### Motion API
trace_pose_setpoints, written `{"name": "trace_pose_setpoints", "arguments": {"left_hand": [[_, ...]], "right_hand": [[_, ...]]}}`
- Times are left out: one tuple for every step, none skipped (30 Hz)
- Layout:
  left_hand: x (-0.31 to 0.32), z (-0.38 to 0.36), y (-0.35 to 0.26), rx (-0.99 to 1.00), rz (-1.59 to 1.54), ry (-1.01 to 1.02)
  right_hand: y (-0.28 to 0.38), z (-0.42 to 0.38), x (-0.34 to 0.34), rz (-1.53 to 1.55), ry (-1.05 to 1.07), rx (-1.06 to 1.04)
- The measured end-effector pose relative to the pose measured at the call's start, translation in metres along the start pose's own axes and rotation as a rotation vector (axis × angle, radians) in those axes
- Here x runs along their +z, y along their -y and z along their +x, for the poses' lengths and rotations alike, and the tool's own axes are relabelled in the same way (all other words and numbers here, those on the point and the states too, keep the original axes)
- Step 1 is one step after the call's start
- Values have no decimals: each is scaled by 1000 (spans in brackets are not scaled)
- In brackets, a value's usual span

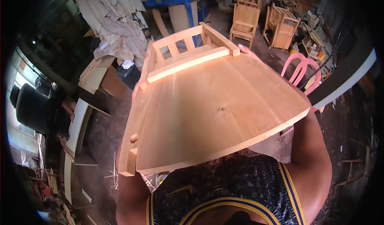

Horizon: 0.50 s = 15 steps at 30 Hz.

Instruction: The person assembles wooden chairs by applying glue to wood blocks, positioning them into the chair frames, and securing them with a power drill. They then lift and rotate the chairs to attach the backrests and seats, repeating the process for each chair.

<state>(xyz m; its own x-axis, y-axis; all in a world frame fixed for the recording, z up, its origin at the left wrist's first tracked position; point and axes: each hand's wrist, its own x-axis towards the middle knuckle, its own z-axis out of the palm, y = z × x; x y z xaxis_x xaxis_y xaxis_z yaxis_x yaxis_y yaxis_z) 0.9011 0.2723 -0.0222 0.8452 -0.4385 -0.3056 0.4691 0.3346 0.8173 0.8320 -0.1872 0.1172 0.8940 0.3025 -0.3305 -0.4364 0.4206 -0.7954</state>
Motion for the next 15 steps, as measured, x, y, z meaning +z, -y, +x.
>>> {"name": "trace_pose_setpoints", "arguments": {"left_hand": [[-8,18,-7,11,12,10],[-15,39,-15,23,23,21],[-25,59,-23,34,33,30],[-32,81,-35,45,42,39],[-41,95,-36,50,54,49],[-57,115,-39,47,63,56],[-75,136,-41,37,73,61],[-93,157,-47,23,86,68],[-108,187,-63,16,102,80],[-116,209,-81,2,117,93],[-122,228,-93,-14,123,106],[-134,259,-96,-23,129,116],[-145,279,-110,-33,143,125],[-161,305,-122,-37,164,132],[-178,334,-135,-39,187,136]], "right_hand": [[10,12,1,14,16,3],[21,25,3,25,33,7],[33,43,8,38,48,13],[43,60,10,30,42,9],[44,65,11,8,45,43],[45,82,11,-8,44,85],[45,101,10,1,29,92],[47,122,8,-5,7,122],[59,149,7,-12,-15,143],[61,175,-5,-80,-42,142],[61,197,-16,-69,-67,152],[61,217,-27,-133,-47,140],[58,238,-37,-190,-24,124],[54,260,-51,-181,-28,133],[51,280,-54,-167,-32,131]]}}
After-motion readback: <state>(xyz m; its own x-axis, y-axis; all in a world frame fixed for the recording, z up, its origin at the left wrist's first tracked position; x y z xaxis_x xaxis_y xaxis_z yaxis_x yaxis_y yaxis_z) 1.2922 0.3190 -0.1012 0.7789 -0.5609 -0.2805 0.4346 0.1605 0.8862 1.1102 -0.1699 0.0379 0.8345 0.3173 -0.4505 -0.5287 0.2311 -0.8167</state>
